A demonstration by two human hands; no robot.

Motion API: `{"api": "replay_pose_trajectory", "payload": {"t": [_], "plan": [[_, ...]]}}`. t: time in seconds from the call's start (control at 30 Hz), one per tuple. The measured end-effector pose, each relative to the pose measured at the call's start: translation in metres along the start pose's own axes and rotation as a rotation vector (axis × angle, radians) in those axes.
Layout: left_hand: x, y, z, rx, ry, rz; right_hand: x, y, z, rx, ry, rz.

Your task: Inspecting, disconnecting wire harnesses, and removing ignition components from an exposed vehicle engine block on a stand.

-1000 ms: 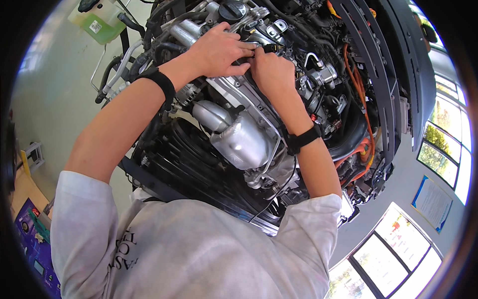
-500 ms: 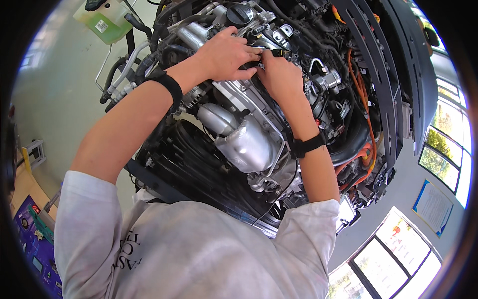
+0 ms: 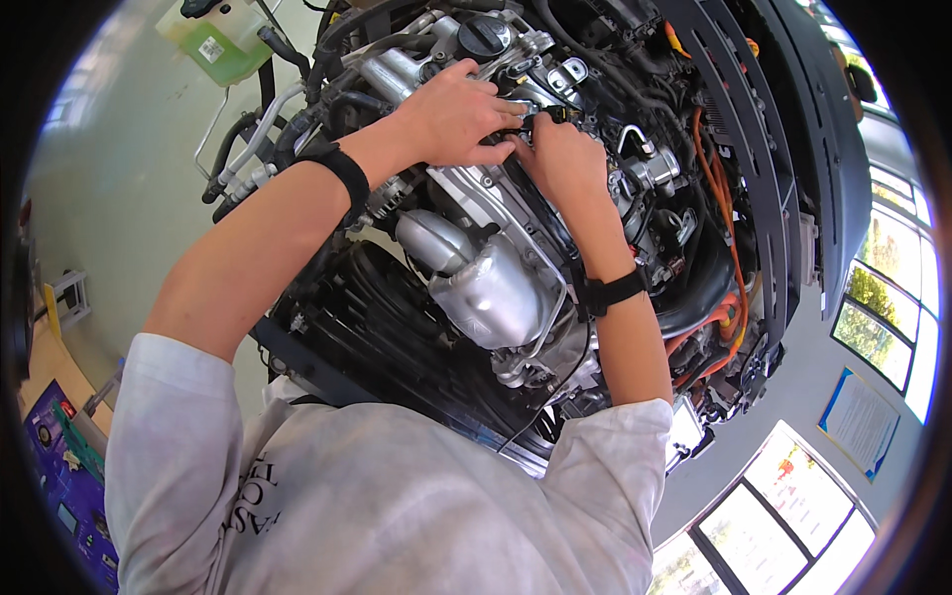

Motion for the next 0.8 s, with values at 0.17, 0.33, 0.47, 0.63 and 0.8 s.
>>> {"api": "replay_pose_trajectory", "payload": {"t": [0.17,0.33,0.47,0.63,0.8], "plan": [[0.0011,-0.0027,0.0008,-0.005,-0.011,-0.045,-0.0012,-0.0010,0.0012,-0.011,0.109,-0.111],[-0.0006,0.0015,-0.0013,-0.008,0.012,0.064,0.0011,0.0001,0.0021,-0.066,0.142,-0.207],[0.0032,-0.0012,0.0019,0.023,-0.007,-0.040,-0.0007,0.0051,0.0046,0.024,0.123,-0.128],[0.0010,-0.0034,0.0017,-0.016,-0.015,-0.076,0.0018,0.0013,-0.0021,0.009,0.130,-0.108],[0.0000,-0.0045,0.0025,0.032,-0.007,-0.070,0.0044,0.0038,0.0021,-0.018,0.098,-0.208]]}}
Point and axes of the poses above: each hand's wrist, its own x-axis away from the middle knuckle, its own y-axis out of the back of the hand, z = x × y, the point moved 2 cm from there along -x, towards the middle knuckle, and after that the axes turned 5 degrees about x, right-handed, at the moved point
